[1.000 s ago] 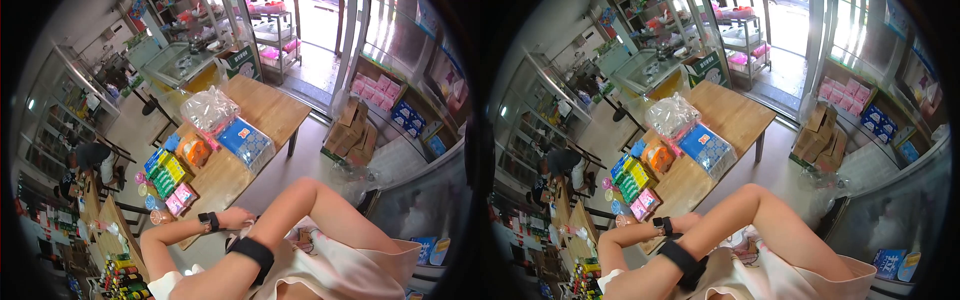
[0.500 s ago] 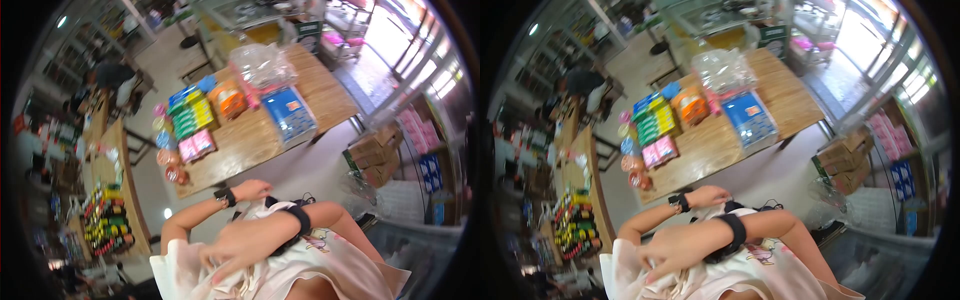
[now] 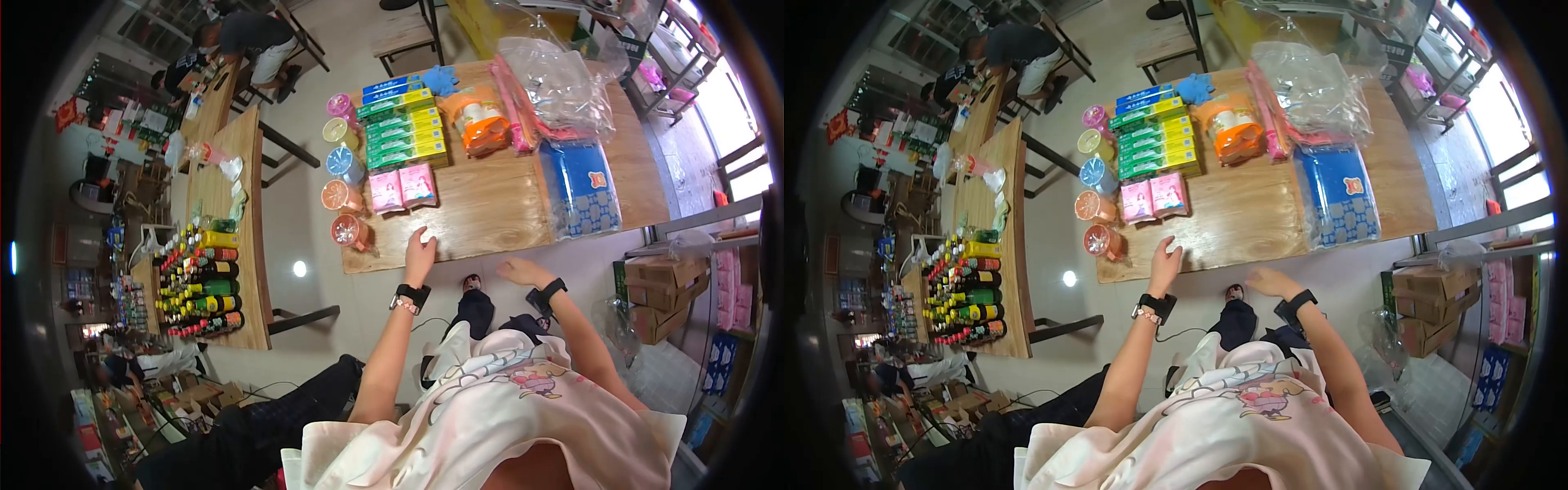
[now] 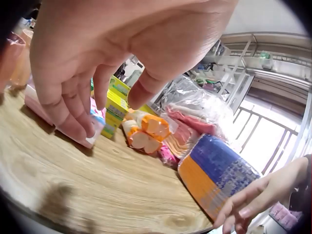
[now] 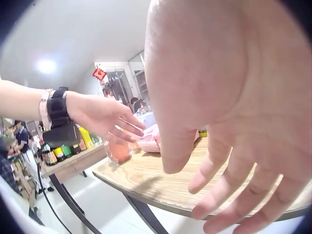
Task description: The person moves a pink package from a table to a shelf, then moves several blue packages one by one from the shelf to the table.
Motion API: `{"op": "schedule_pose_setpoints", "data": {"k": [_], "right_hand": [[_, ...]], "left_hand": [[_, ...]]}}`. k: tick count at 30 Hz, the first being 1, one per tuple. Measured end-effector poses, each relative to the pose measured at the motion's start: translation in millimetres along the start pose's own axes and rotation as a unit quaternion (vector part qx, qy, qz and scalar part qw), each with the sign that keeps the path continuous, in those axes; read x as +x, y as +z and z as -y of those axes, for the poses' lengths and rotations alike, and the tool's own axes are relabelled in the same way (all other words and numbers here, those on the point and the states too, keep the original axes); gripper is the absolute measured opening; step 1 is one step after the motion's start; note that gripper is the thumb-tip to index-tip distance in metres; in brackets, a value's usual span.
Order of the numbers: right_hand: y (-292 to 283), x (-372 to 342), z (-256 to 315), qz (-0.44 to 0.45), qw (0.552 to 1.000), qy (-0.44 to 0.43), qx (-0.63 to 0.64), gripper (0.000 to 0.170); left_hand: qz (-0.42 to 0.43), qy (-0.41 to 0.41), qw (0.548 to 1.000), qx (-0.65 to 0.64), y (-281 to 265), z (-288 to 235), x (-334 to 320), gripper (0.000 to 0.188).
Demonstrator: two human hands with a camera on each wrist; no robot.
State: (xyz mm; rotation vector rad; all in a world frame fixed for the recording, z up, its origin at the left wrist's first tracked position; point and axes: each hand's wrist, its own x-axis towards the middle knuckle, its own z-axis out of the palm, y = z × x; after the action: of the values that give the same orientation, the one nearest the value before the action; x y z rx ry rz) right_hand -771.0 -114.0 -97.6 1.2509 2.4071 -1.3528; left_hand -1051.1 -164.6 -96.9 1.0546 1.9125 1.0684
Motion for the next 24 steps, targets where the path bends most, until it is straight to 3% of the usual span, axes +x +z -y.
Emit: {"op": "schedule_pose_setpoints", "data": {"k": [2,4,5,10,12,13,14,15,16,18,20,22,24], "right_hand": [[1.4,42.7,16.6,0.016,0.982,-0.029,0.184,0.038],[11.5,90.1,23.9,-0.043,0.961,0.004,0.274,0.038],[11.0,112.5,29.9,-0.065,0.959,-0.006,0.276,0.042],[1.2,194.0,70.2,-0.198,0.945,-0.056,0.253,0.055],[4.7,208.2,75.6,-0.232,0.944,-0.055,0.228,0.057],[6.5,210.8,79.6,-0.196,0.928,-0.094,0.303,0.059],[8.8,213.9,84.8,-0.158,0.904,-0.134,0.375,0.063],[-4.7,192.9,104.7,-0.167,0.922,-0.109,0.332,0.066],[1.7,195.0,100.8,-0.132,0.909,-0.091,0.385,0.069],[18.0,182.6,90.4,-0.198,0.913,-0.092,0.345,0.066],[43.7,166.0,69.9,-0.223,0.898,-0.055,0.374,0.067],[43.5,118.8,65.7,-0.188,0.927,-0.033,0.322,0.069],[60.6,85.4,42.1,-0.110,0.906,0.017,0.409,0.071]], "left_hand": [[0.001,-0.019,1.000,0.021,-10.9,-1.3,14.9,0.045],[-0.014,-0.003,0.999,0.036,-14.6,4.5,37.6,0.048],[-0.022,0.029,0.998,0.044,-15.7,9.2,51.3,0.051],[-0.010,0.038,0.999,-0.006,-5.8,32.1,107.6,0.055],[-0.044,0.114,0.992,-0.025,6.1,62.6,127.3,0.051],[0.016,-0.006,0.981,-0.193,-0.6,19.5,111.2,0.051],[0.018,-0.006,0.982,-0.190,-1.3,18.7,109.3,0.051],[0.027,-0.032,0.983,-0.179,0.9,29.6,111.4,0.051],[0.035,-0.060,0.983,-0.168,-2.2,13.5,104.0,0.050],[0.010,-0.107,0.974,-0.199,-4.1,-6.5,74.9,0.049],[0.109,-0.158,0.947,-0.256,-4.0,-6.3,52.6,0.047],[0.086,-0.157,0.959,-0.221,7.4,-4.6,20.7,0.045],[0.141,-0.195,0.953,-0.185,10.3,-3.9,-8.6,0.045]]}}
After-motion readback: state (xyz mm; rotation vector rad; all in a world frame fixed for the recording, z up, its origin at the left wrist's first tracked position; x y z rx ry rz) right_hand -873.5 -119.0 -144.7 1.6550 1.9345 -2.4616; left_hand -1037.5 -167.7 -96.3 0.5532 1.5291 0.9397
